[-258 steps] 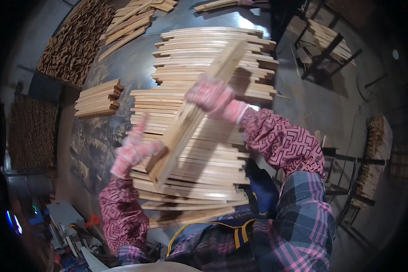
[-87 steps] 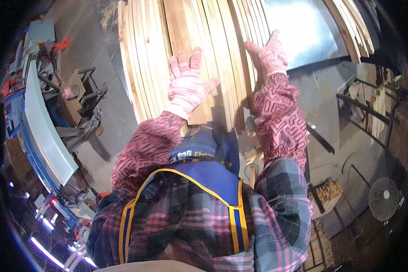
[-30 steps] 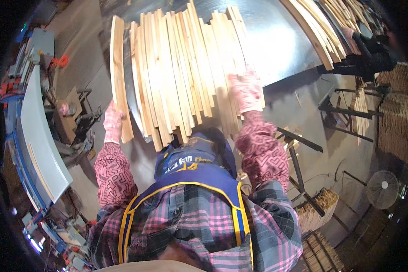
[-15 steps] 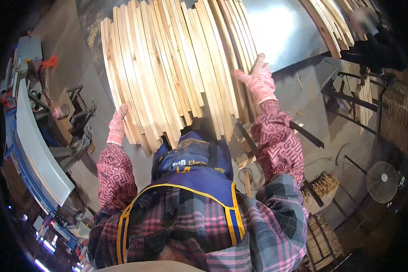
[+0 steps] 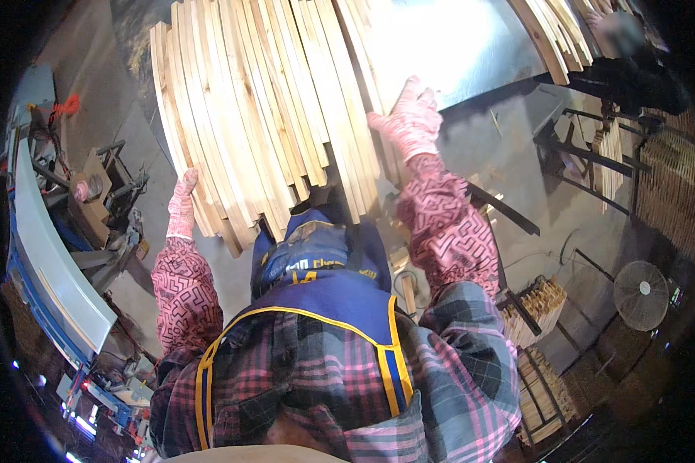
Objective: The person repeatedly gathers thin wooden planks from a metal table, aligns them into neat stacks, and places them onto a conveyor belt. The person also moves between the table and the conveyor, occasionally adjusting the stacks.
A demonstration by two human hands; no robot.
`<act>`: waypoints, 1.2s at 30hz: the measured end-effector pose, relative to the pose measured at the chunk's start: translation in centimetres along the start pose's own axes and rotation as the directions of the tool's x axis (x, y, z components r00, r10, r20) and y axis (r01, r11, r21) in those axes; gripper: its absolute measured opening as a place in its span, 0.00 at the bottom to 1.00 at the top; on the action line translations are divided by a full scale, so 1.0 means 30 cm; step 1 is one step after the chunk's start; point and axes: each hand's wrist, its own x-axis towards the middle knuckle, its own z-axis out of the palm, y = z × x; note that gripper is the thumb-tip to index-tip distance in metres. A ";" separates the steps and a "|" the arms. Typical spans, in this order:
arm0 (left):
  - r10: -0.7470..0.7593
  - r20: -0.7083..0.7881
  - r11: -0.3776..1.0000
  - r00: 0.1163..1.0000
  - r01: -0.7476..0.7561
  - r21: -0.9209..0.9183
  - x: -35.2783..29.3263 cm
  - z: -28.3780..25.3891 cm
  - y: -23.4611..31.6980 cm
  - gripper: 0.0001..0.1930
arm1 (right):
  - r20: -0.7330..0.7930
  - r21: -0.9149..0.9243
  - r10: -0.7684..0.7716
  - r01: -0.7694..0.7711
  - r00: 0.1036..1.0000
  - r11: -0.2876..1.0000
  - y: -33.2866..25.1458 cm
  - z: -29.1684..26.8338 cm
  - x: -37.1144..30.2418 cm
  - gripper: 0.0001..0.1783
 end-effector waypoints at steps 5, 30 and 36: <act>-0.014 -0.095 0.995 0.995 0.024 0.100 -0.076 0.092 0.074 0.28 | 0.009 0.139 0.040 -0.041 0.999 0.989 -0.032 -0.050 -0.036 0.63; 0.151 0.022 0.899 0.988 -0.146 0.412 0.097 -0.078 -0.086 0.42 | 0.172 0.411 -0.507 0.407 0.845 0.816 -0.433 -0.200 -0.197 0.57; 0.476 -0.038 0.870 0.879 -0.464 0.169 0.185 0.008 0.063 0.28 | -0.477 0.472 -0.146 0.393 0.867 0.789 0.109 0.047 0.192 0.27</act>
